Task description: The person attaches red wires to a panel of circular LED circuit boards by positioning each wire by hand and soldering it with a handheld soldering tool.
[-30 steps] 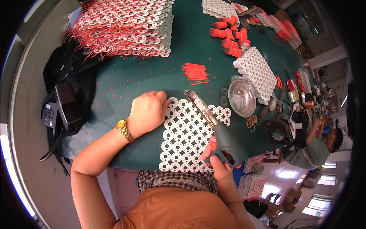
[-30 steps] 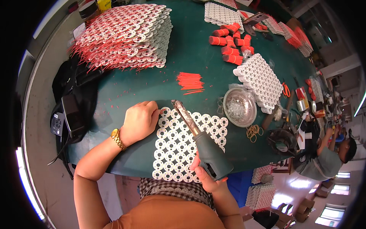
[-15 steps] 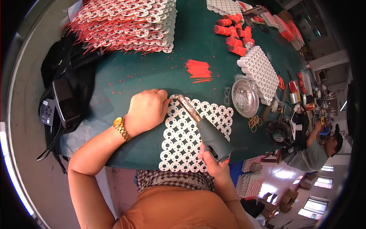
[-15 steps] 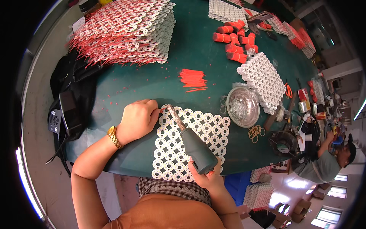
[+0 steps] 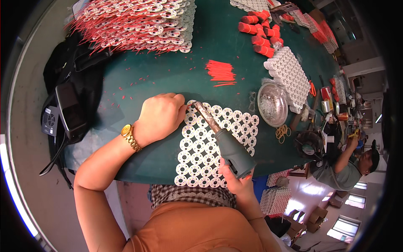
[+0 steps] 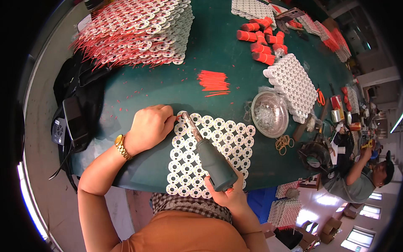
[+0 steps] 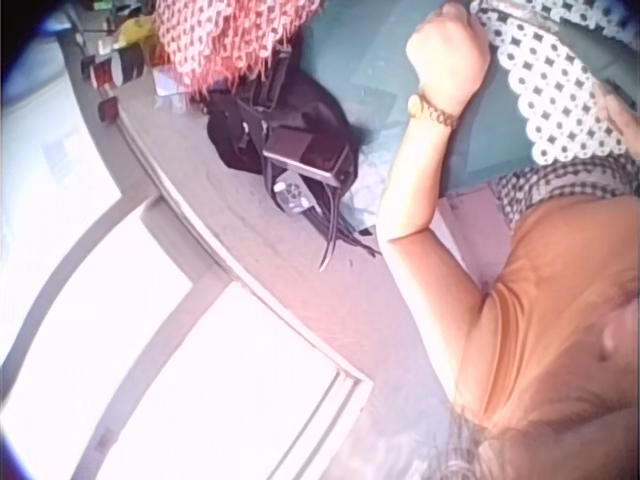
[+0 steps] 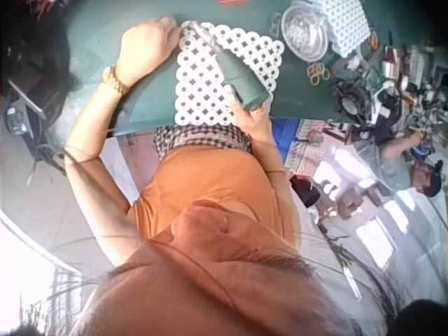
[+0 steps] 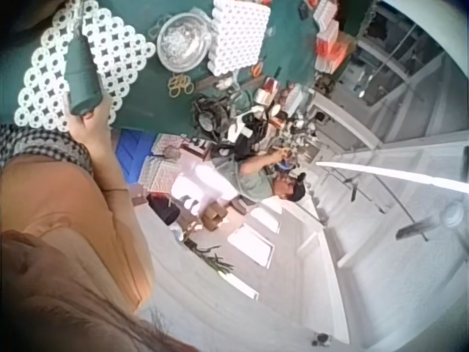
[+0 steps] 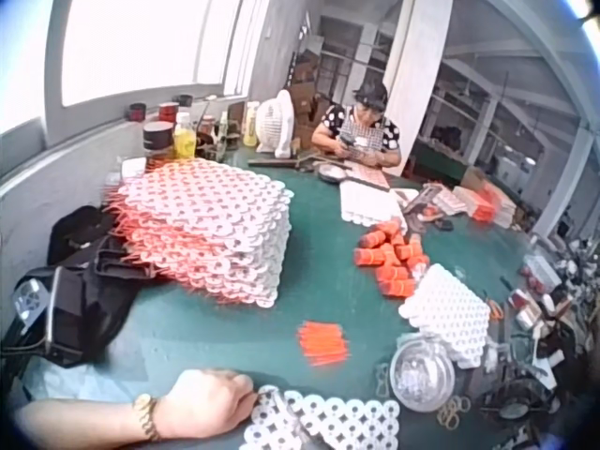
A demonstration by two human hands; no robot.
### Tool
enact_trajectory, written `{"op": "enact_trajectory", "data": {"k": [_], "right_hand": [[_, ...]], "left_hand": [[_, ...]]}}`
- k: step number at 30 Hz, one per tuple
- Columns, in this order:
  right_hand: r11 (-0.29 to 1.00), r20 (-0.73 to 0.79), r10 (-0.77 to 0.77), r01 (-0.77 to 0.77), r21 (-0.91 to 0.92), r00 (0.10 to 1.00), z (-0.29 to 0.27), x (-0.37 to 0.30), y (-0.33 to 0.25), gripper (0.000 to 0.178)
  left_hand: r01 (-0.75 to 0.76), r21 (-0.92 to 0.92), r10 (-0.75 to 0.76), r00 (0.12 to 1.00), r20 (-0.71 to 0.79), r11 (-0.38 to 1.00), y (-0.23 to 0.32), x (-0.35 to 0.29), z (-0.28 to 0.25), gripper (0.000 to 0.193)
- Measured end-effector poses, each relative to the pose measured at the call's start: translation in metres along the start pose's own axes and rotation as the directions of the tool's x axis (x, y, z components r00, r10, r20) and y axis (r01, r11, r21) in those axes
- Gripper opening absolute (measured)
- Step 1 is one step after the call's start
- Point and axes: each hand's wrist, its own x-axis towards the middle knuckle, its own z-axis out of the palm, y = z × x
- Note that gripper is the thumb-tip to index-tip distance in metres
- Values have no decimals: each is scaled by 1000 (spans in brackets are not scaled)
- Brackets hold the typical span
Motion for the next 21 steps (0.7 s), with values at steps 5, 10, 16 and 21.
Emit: {"op": "enact_trajectory", "data": {"k": [5,10,16,21], "right_hand": [[1000,35,-12,12,-3,999,-1,1,-1,28],[993,72,-51,58,-102,996,-2,5,-7,30],[980,95,-84,100,-173,992,0,9,-13,29],[975,82,-92,106,-197,992,1,8,-12,28]], "left_hand": [[9,-29,-9,1000,-10,1000,1,-1,0,14],[8,-23,-9,1000,-15,1000,1,-1,0,14],[12,-16,-12,1000,-16,1000,2,-1,0,14],[18,5,-18,1000,-3,1000,2,-1,0,16]]}}
